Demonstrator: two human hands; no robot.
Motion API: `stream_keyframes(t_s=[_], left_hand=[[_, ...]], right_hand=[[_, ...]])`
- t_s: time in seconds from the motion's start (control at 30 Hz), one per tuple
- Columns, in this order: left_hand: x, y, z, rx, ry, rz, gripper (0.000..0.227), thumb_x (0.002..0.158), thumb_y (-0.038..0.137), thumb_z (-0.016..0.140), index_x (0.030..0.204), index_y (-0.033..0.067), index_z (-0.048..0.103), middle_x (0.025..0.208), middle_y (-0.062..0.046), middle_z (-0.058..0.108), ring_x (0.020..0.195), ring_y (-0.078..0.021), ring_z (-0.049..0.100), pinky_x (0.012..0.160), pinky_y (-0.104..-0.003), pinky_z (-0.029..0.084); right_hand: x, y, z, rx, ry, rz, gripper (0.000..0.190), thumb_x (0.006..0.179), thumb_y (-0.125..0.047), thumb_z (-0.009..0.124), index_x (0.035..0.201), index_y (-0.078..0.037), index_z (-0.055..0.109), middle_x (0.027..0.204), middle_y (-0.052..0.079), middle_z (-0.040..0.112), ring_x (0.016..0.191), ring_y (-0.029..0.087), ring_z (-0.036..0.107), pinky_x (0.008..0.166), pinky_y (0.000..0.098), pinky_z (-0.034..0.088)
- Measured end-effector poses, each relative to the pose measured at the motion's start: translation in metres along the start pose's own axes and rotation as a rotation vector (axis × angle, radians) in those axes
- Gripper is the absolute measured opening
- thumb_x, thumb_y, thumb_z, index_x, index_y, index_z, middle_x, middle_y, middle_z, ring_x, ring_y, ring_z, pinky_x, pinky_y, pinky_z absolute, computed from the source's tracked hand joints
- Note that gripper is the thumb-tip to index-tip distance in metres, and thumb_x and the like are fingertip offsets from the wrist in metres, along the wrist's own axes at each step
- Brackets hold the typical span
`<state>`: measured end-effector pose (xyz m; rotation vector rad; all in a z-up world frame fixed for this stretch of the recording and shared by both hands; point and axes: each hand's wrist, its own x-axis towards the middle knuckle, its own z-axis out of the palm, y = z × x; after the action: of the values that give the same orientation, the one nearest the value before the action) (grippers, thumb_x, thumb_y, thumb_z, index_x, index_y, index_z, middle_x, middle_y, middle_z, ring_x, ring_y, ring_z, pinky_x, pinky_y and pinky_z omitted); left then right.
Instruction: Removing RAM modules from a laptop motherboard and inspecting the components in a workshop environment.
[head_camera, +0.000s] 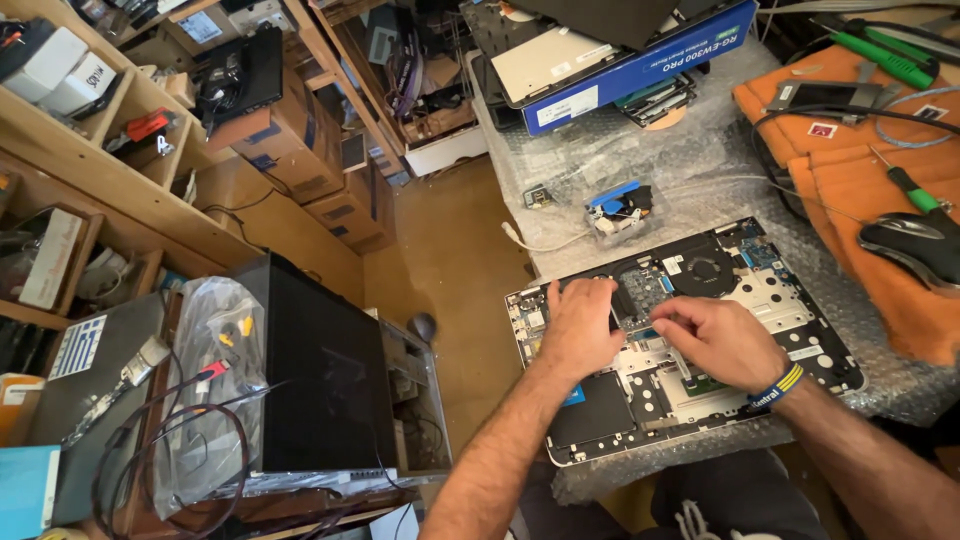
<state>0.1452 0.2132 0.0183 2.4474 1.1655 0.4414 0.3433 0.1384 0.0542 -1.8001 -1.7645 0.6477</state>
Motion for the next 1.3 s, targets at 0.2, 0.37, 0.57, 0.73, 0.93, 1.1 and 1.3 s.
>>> stream_keyframes(t_s=[0.2, 0.37, 0.57, 0.73, 0.93, 1.1, 1.3], left_hand=[[0.002, -0.011, 0.008, -0.041, 0.047, 0.1, 0.07, 0.072, 0.024, 0.084, 0.133, 0.0077, 0.053, 0.125, -0.018, 0.062, 0.138, -0.0357, 0.048, 0.12, -0.065, 0.018], [0.008, 0.013, 0.007, -0.013, 0.119, 0.133, 0.075, 0.069, 0.028, 0.086, 0.134, 0.0081, 0.053, 0.125, -0.017, 0.063, 0.137, -0.0346, 0.048, 0.12, -0.063, 0.019], [-0.011, 0.053, -0.033, -0.154, 0.283, 0.235, 0.068, 0.073, 0.021, 0.085, 0.132, 0.0049, 0.055, 0.125, -0.019, 0.062, 0.135, -0.0388, 0.049, 0.118, -0.061, 0.026], [-0.036, 0.087, -0.029, -0.006, 0.43, 0.401, 0.072, 0.065, 0.018, 0.089, 0.127, 0.0036, 0.056, 0.124, -0.019, 0.06, 0.132, -0.042, 0.052, 0.116, -0.064, 0.032], [-0.057, 0.094, -0.034, 0.032, 0.358, 0.394, 0.089, 0.06, 0.025, 0.101, 0.13, -0.0001, 0.053, 0.133, -0.019, 0.055, 0.138, -0.0432, 0.049, 0.115, -0.068, 0.033], [-0.082, 0.074, -0.048, -0.09, 0.265, 0.148, 0.069, 0.085, 0.043, 0.078, 0.133, 0.0001, 0.055, 0.144, -0.023, 0.053, 0.134, -0.0384, 0.048, 0.116, -0.066, 0.028], [-0.119, 0.045, -0.045, -0.168, 0.419, 0.233, 0.044, 0.093, 0.03, 0.074, 0.122, -0.0013, 0.063, 0.138, -0.02, 0.055, 0.125, -0.0404, 0.054, 0.112, -0.06, 0.037]], right_hand=[[-0.002, 0.005, 0.001, 0.06, 0.01, -0.06, 0.019, 0.088, -0.027, 0.072, 0.104, -0.023, 0.08, 0.071, 0.009, 0.077, 0.074, 0.031, 0.075, 0.068, 0.0426, 0.06], [-0.007, 0.006, -0.007, 0.081, 0.049, -0.063, 0.016, 0.089, -0.028, 0.072, 0.1, -0.022, 0.08, 0.067, 0.008, 0.076, 0.068, 0.028, 0.074, 0.065, 0.039, 0.06], [-0.022, 0.011, -0.017, 0.259, 0.071, -0.054, 0.014, 0.087, -0.022, 0.074, 0.097, -0.016, 0.083, 0.067, 0.008, 0.076, 0.065, 0.021, 0.069, 0.062, 0.0351, 0.059], [-0.03, 0.009, -0.01, 0.543, 0.025, -0.065, 0.012, 0.088, -0.014, 0.075, 0.092, -0.008, 0.085, 0.064, 0.008, 0.073, 0.061, 0.015, 0.062, 0.058, 0.0322, 0.057], [-0.031, 0.018, -0.011, 0.322, 0.003, -0.155, 0.027, 0.088, -0.016, 0.073, 0.067, -0.013, 0.056, 0.06, -0.003, 0.048, 0.058, 0.012, 0.043, 0.055, 0.0305, 0.039], [-0.015, 0.041, -0.046, 0.167, 0.193, -0.176, 0.016, 0.093, -0.028, 0.068, 0.087, -0.014, 0.074, 0.074, -0.002, 0.071, 0.06, 0.009, 0.062, 0.057, 0.0249, 0.055], [0.047, 0.078, -0.07, -0.387, 0.406, -0.29, 0.029, 0.105, -0.029, 0.059, 0.107, -0.006, 0.075, 0.097, 0.013, 0.076, 0.08, 0.024, 0.07, 0.069, 0.0412, 0.059]])
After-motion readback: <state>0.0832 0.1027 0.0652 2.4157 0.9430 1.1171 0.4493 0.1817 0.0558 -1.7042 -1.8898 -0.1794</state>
